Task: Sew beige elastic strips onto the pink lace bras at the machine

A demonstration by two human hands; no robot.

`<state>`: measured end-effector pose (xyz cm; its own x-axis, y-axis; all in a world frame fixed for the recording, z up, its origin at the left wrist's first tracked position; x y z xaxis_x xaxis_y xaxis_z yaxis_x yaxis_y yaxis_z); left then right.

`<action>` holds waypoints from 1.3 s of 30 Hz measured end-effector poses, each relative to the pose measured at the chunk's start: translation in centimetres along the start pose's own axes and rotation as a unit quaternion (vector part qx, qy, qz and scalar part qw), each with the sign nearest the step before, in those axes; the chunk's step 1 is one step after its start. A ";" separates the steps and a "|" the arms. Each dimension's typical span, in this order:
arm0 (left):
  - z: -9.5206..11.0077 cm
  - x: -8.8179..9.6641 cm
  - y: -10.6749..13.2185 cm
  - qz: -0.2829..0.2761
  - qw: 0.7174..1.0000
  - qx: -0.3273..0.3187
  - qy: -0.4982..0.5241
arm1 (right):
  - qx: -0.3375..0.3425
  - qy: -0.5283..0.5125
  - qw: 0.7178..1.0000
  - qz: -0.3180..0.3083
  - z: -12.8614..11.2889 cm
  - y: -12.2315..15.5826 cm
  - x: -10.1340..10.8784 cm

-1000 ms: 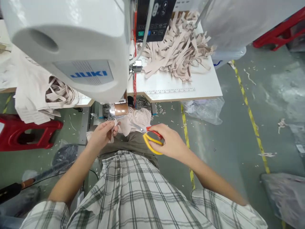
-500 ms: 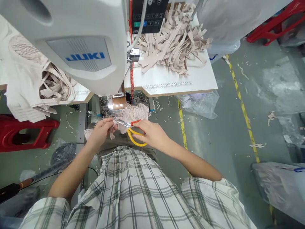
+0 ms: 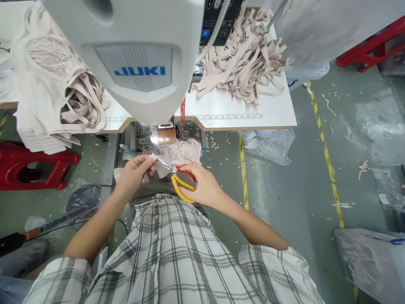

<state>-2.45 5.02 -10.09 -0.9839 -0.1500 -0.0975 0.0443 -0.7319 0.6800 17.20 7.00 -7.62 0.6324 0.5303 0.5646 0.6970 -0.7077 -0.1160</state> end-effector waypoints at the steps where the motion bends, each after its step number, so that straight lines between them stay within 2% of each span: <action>1: 0.2 0.0 0.1 0.009 1.000 -0.007 -0.016 | 0.000 -0.001 1.000 -0.001 -0.1 -0.3 -0.2; 9: 1.0 0.7 0.5 0.061 0.995 -0.041 -0.074 | -0.034 -0.032 0.999 -0.003 0.6 -1.5 -0.9; 16: 1.1 0.6 0.5 0.069 0.992 -0.062 -0.082 | -0.064 -0.042 0.997 0.005 1.0 -1.1 -0.3; 19: 0.7 0.8 0.3 0.078 0.993 -0.060 -0.068 | -0.067 -0.027 0.997 0.005 1.4 -0.3 0.0; 21: 0.1 1.0 0.0 0.073 0.996 -0.043 -0.019 | -0.069 -0.019 0.997 0.009 1.8 0.4 0.7; 24: -0.9 0.7 -0.5 0.029 0.994 -0.006 0.103 | -0.087 0.004 0.996 0.012 3.1 1.1 3.1; 26: -1.0 0.2 -0.8 0.000 0.987 0.002 0.159 | -0.108 0.060 0.992 0.022 4.7 0.4 6.0; 29: -0.5 -0.7 -1.0 -0.031 0.984 0.005 0.176 | -0.120 0.194 0.972 0.058 7.2 -2.1 11.4; 31: -0.2 -1.2 -1.0 -0.043 0.985 0.017 0.167 | -0.086 0.277 0.954 0.080 7.4 -4.3 13.8; 32: -0.1 -1.3 -0.9 -0.046 0.986 0.028 0.161 | -0.061 0.308 0.945 0.095 6.9 -5.1 14.3; 33: -0.1 -1.5 -0.9 -0.051 0.986 0.042 0.154 | -0.032 0.324 0.939 0.108 6.0 -5.7 14.1; 35: -0.1 -2.4 -0.6 -0.085 0.985 0.085 0.126 | 0.044 0.307 0.945 0.103 3.5 -6.5 11.5; 37: -0.4 -4.0 -0.1 -0.150 0.977 0.138 0.061 | 0.155 0.230 0.961 0.012 0.7 -6.7 5.9; 39: -0.6 -5.2 0.5 -0.194 0.966 0.167 -0.034 | 0.237 0.156 0.955 -0.088 -1.3 -6.0 0.6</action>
<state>2.77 5.01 -9.72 -0.9247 0.1459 -0.3516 -0.3777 -0.4679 0.7990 12.95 11.00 -5.48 0.4110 0.4054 0.8165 0.9049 -0.2902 -0.3114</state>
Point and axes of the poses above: each hand's wrist, its own y-axis away from the middle knuckle, its own x-axis out of the back of the hand, z = x × y, the point moved 10 cm from there along -y, towards the middle knuckle, and after that the axes turned 15 degrees about x, right-handed, at the moved point
